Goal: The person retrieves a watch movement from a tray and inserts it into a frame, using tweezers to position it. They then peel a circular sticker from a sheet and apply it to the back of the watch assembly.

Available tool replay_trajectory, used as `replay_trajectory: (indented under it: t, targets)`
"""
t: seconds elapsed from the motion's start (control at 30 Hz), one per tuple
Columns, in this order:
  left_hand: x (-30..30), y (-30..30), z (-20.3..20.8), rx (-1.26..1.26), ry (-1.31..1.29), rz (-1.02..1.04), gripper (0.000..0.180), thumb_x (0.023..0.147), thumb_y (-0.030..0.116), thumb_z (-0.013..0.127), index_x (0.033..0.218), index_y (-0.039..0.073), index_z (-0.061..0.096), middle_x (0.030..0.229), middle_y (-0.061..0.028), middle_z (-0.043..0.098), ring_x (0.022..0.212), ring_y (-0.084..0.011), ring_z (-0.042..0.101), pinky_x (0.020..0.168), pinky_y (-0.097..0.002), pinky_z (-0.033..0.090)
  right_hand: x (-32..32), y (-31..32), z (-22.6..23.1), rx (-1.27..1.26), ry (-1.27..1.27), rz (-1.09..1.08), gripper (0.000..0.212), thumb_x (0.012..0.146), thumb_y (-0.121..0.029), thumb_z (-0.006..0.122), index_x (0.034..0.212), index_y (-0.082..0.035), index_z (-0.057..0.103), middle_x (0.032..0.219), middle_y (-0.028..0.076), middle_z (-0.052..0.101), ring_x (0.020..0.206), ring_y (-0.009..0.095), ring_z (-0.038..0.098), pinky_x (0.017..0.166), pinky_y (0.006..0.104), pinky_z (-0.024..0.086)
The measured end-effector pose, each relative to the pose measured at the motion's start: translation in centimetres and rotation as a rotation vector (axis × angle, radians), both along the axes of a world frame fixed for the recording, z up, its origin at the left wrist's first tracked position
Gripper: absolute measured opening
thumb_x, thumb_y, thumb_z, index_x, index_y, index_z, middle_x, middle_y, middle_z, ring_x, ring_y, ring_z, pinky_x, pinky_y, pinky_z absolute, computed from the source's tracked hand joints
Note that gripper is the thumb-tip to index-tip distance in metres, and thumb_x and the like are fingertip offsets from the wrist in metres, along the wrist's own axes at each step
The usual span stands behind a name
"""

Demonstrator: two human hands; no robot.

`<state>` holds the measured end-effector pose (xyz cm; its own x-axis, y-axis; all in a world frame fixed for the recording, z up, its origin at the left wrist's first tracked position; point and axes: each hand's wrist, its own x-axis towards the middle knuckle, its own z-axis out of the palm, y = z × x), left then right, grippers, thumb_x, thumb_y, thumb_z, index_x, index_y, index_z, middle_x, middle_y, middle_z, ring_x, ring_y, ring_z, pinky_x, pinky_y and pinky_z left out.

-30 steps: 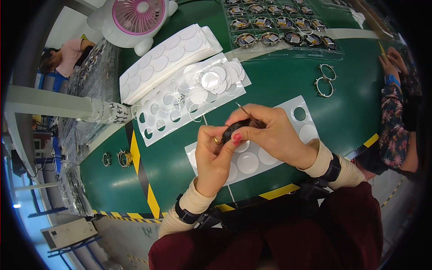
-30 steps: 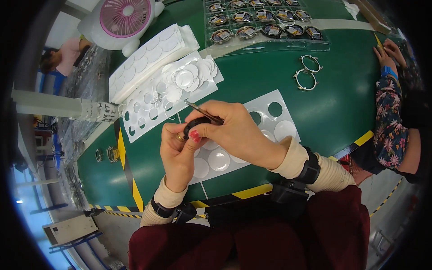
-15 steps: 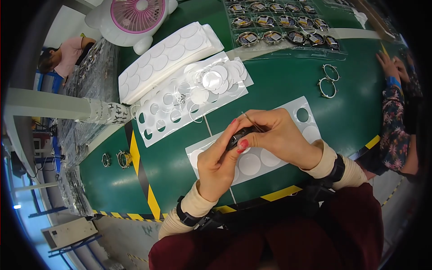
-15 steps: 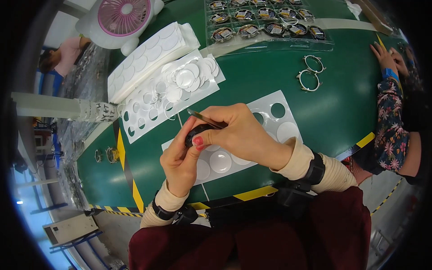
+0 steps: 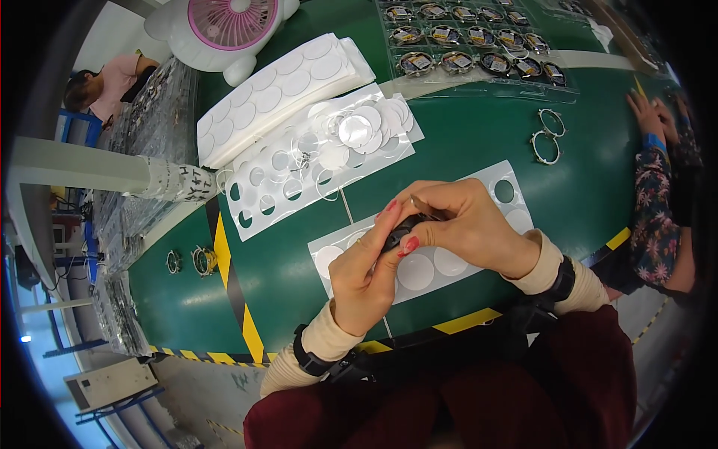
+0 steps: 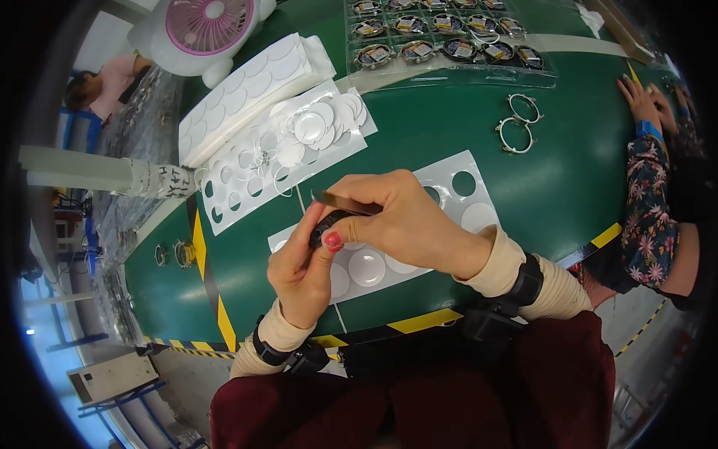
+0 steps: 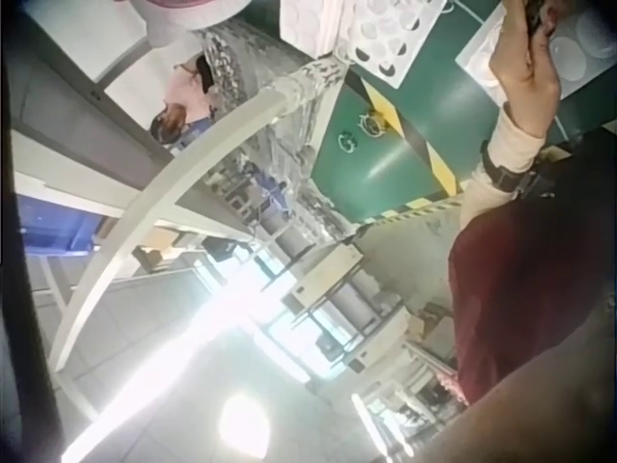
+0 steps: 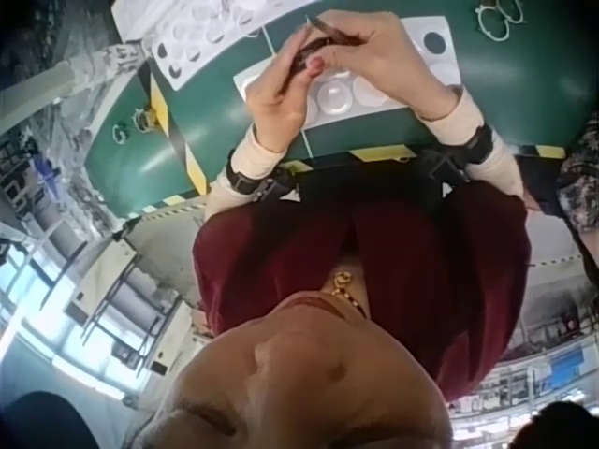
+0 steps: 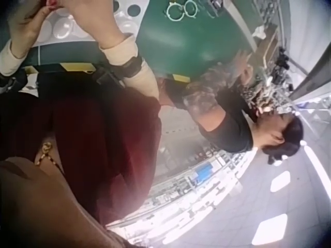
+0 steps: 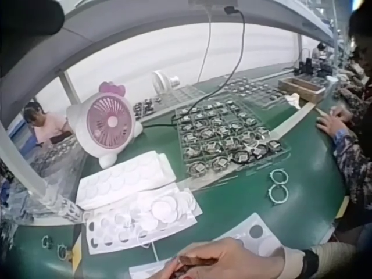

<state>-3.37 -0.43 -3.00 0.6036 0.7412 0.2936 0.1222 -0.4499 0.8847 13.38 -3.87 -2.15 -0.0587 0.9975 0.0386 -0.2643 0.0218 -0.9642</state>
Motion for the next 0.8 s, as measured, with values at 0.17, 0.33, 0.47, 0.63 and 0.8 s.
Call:
replay_trajectory:
  t: [0.17, 0.33, 0.47, 0.63, 0.8]
  targets:
    - [0.3, -0.1, -0.1, 0.017, 0.005, 0.027, 0.039, 0.083, 0.000, 0.056, 0.121, -0.004, 0.047, 0.099, -0.0119, 0.061, 0.087, -0.0117, 0.056, 0.078, -0.0226, 0.044, -0.6, -0.4, 0.4, 0.017, -0.115, -0.095, 0.018, 0.073, 0.008, 0.058, 0.091, 0.005, 0.060, 0.084, 0.004, 0.058, 0.073, 0.007, 0.053, 0.067, 0.0192, 0.044]
    - [1.5, 0.1, -0.5, -0.278, -0.169, 0.049, 0.044, 0.081, -0.004, 0.055, 0.124, 0.000, 0.045, 0.099, -0.0146, 0.062, 0.084, -0.0138, 0.059, 0.074, -0.0228, 0.046, 0.0, 0.1, -0.1, -0.142, 0.095, -0.028, 0.019, 0.074, 0.008, 0.058, 0.093, 0.006, 0.060, 0.083, 0.004, 0.060, 0.072, 0.006, 0.052, 0.066, 0.0193, 0.043]
    - [0.9, 0.2, -0.6, -0.136, -0.058, 0.021, 0.048, 0.080, -0.006, 0.054, 0.126, 0.002, 0.043, 0.099, -0.0160, 0.062, 0.081, -0.0157, 0.061, 0.072, -0.0240, 0.047, 0.3, 0.2, -0.5, -0.122, -0.041, 0.017, 0.018, 0.074, 0.006, 0.060, 0.092, 0.006, 0.061, 0.080, 0.003, 0.061, 0.072, 0.005, 0.052, 0.066, 0.0198, 0.044]
    - [0.6, 0.2, -0.3, 0.025, 0.066, -0.002, 0.047, 0.080, -0.007, 0.053, 0.126, 0.002, 0.044, 0.098, -0.0173, 0.062, 0.079, -0.0200, 0.063, 0.071, -0.0262, 0.048, 0.4, 0.2, -0.3, -0.103, -0.121, 0.033, 0.017, 0.072, 0.006, 0.062, 0.089, 0.005, 0.061, 0.077, 0.003, 0.062, 0.070, 0.004, 0.051, 0.064, 0.0195, 0.043]
    - [0.4, -0.6, 0.0, 0.130, 0.127, 0.046, 0.047, 0.080, -0.007, 0.053, 0.125, 0.001, 0.044, 0.097, -0.0186, 0.061, 0.079, -0.0238, 0.063, 0.069, -0.0267, 0.048, 0.3, -0.3, -0.4, -0.082, -0.139, 0.032, 0.017, 0.070, 0.005, 0.065, 0.087, 0.005, 0.062, 0.075, 0.003, 0.062, 0.065, 0.004, 0.047, 0.059, 0.0191, 0.040]
